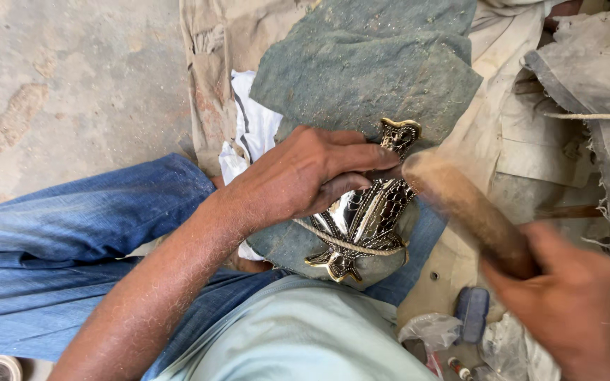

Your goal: The person sits on the floor and uses a hammer and chisel to engrave decorative patterns into a silver-colored metal object shaped like a lotus flower. They repeatedly strike the chisel to create textured designs on the petals and base.

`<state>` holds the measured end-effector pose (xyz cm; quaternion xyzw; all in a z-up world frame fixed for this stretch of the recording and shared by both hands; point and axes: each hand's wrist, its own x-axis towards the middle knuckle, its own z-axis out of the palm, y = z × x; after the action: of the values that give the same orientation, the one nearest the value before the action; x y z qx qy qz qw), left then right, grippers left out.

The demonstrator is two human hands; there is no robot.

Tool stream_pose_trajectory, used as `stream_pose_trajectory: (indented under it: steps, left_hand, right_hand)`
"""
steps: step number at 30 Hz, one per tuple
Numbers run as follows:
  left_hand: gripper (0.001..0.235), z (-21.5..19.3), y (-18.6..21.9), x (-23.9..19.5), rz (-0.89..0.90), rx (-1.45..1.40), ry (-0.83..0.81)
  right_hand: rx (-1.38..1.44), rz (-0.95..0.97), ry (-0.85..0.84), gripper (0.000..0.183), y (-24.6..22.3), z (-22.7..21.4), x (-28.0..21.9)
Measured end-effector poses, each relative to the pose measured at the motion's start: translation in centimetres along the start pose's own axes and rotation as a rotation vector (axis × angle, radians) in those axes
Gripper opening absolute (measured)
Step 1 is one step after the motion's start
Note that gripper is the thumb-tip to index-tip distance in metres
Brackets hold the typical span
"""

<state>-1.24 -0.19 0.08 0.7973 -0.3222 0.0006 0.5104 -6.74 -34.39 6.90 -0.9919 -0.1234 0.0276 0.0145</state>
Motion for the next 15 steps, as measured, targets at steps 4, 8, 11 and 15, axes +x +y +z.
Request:
stream_pose_trajectory:
  steps: [4,8,11,15]
  left_hand:
    - [0.015,0.5,0.1,-2.3,-0.050,-0.289,0.321]
    - [0.030,1.1,-0.5,-6.8,-0.432,-0.327,0.762]
    - [0.038,1.6,-1.3,-8.9,-0.745,-0.443,0.768]
    - [0.029,3.4,-1.0,-11.5,-0.676,-0.605,0.881]
  right_hand:
    - [0.694,0.230,0.095,0.021,0.2,5.8,-2.6]
    - [1.390,0.620,0.013,0.019,1.6,14.0,-5.7]
    - [1.504,0.848,-0.089,0.023,1.6,19.8,-7.3]
    - [1.501,0.854,-0.023,0.017,1.2,23.3,-9.1]
